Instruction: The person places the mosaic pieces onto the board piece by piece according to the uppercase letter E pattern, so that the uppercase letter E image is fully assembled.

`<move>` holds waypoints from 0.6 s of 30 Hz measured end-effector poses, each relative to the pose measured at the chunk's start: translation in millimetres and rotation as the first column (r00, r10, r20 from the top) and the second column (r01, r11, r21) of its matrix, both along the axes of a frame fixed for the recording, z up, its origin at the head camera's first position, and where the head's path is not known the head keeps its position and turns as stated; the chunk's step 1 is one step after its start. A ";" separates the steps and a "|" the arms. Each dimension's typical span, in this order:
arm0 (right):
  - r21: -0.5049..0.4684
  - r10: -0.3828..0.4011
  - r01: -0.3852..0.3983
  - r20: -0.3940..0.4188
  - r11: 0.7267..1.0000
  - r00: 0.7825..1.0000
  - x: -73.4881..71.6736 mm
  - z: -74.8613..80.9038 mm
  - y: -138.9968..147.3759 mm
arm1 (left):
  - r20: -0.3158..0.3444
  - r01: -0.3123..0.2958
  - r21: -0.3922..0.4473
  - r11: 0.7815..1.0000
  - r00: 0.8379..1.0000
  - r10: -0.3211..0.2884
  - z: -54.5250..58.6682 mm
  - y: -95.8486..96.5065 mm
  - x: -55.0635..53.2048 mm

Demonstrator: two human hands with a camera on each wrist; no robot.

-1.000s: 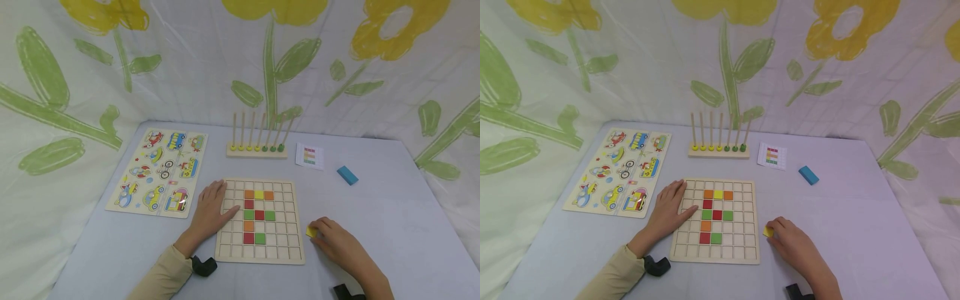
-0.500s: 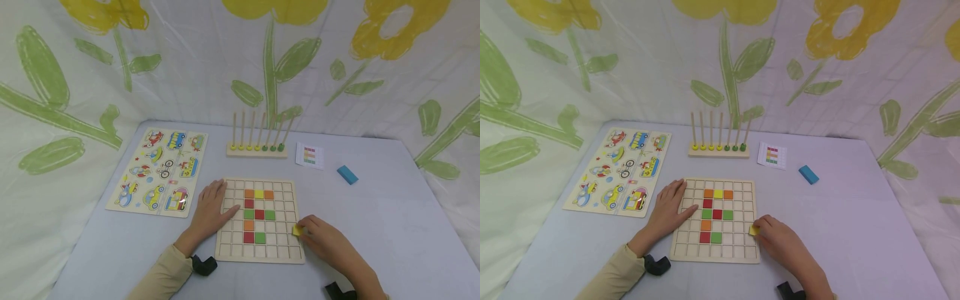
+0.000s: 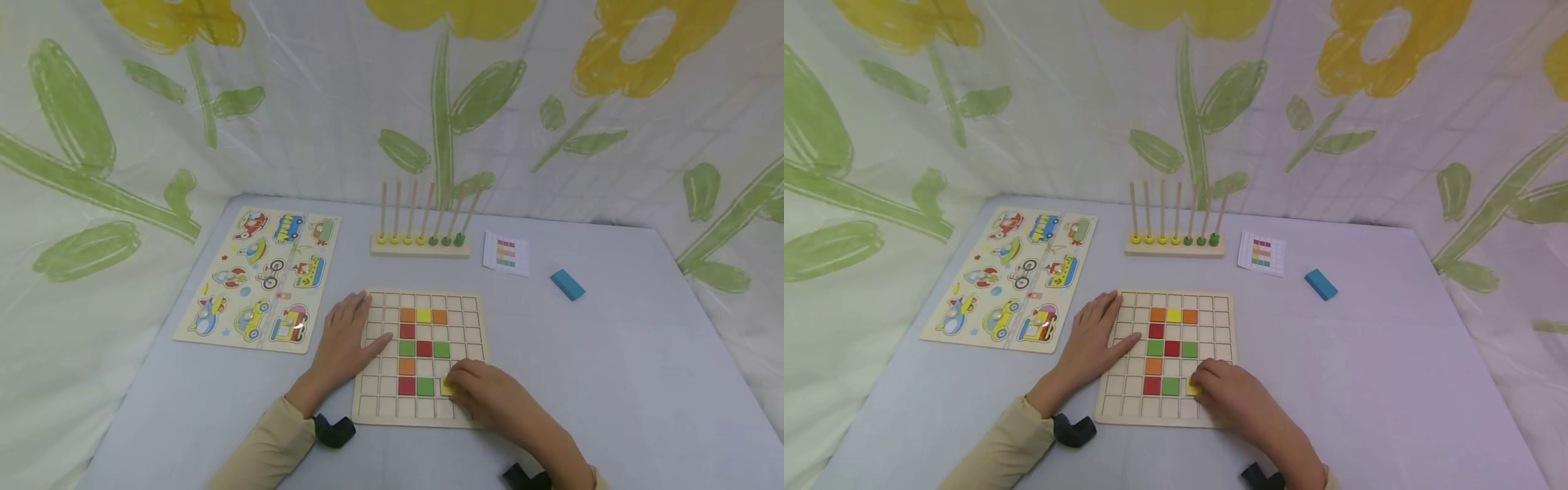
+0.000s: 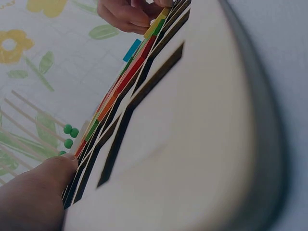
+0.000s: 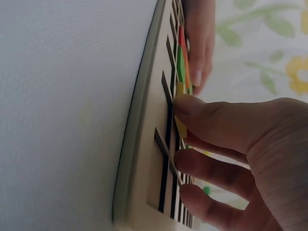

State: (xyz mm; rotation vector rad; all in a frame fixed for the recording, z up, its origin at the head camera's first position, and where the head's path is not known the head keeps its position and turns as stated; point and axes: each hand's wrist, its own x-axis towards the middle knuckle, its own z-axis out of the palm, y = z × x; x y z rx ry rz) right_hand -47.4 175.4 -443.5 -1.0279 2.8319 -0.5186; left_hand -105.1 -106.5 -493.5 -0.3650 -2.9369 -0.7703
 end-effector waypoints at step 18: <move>0.017 0.050 -0.050 -0.035 0.999 0.998 -1.8 0.5 -6.4 | 0.005 0.001 0.009 1.000 1.000 -0.001 1.1 0.4 1.2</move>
